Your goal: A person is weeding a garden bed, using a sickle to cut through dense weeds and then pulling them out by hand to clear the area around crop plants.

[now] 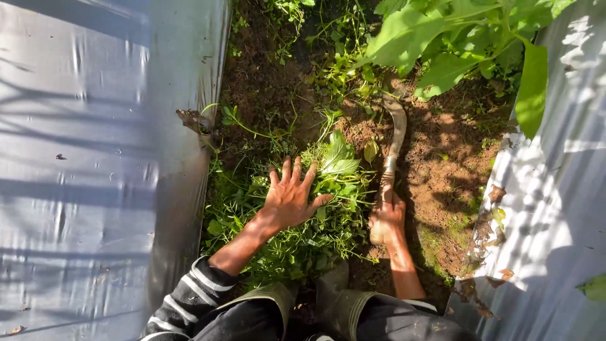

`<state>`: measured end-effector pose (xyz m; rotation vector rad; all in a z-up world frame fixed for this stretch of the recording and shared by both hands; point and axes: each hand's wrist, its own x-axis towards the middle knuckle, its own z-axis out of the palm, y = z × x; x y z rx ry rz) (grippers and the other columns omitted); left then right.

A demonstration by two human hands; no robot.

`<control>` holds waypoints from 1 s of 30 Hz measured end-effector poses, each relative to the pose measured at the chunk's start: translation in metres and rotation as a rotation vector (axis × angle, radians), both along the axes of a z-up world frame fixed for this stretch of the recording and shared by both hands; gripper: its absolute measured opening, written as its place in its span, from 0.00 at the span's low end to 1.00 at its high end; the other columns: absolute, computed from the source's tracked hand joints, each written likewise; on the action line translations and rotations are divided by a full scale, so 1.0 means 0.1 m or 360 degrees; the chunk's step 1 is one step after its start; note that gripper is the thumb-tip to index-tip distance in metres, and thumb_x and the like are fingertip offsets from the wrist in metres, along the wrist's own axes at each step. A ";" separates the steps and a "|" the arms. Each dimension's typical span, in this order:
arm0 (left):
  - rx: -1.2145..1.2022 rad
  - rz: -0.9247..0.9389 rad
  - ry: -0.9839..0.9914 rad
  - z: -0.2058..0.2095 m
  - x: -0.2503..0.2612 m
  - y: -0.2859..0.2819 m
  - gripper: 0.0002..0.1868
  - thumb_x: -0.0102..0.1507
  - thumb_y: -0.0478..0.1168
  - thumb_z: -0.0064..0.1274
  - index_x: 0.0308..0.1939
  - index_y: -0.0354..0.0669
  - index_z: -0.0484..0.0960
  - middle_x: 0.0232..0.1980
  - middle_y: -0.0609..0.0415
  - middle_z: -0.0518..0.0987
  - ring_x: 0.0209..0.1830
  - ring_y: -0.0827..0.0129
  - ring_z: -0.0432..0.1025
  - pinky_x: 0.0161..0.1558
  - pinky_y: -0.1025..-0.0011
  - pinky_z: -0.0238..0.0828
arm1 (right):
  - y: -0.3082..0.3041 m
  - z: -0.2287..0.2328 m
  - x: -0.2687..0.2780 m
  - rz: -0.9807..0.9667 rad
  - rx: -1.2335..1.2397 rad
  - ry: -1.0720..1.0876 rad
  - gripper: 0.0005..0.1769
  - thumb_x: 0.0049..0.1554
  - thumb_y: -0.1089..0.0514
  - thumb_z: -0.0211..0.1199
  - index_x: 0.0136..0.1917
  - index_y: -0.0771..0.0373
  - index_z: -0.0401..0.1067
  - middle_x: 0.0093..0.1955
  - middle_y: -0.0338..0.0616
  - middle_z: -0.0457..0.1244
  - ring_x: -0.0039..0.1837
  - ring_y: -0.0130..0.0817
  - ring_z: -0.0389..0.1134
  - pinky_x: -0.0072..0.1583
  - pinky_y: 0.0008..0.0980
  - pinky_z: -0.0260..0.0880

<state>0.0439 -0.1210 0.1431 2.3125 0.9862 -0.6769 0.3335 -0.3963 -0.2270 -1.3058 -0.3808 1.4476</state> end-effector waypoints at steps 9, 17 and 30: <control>0.0006 -0.0015 -0.0024 -0.03 -0.01 -0.07 0.50 0.66 0.76 0.14 0.81 0.47 0.46 0.79 0.28 0.50 0.79 0.36 0.48 0.68 0.31 0.49 | 0.87 0.20 0.40 0.0819 0.1675 -0.0141 0.44 0.66 0.33 0.49 0.82 0.65 0.51 0.85 0.43 0.46 0.79 0.22 0.51 0.70 0.20 0.61; 0.0185 -0.0017 -0.0145 -0.23 -0.10 -0.11 0.50 0.66 0.77 0.18 0.80 0.48 0.49 0.78 0.29 0.55 0.77 0.36 0.51 0.66 0.32 0.54 | 0.82 2.18 -0.76 -0.0666 -0.0408 -0.0474 0.31 0.69 0.32 0.51 0.45 0.63 0.67 0.31 0.45 0.61 0.25 0.31 0.62 0.23 0.28 0.68; 0.0246 -0.0138 -0.0045 -0.27 -0.08 -0.10 0.49 0.66 0.76 0.23 0.81 0.49 0.47 0.78 0.30 0.53 0.78 0.38 0.50 0.67 0.32 0.54 | 2.35 2.06 -0.10 -0.0379 -0.0418 -0.0715 0.28 0.69 0.37 0.39 0.50 0.60 0.69 0.31 0.37 0.61 0.26 0.28 0.63 0.21 0.22 0.56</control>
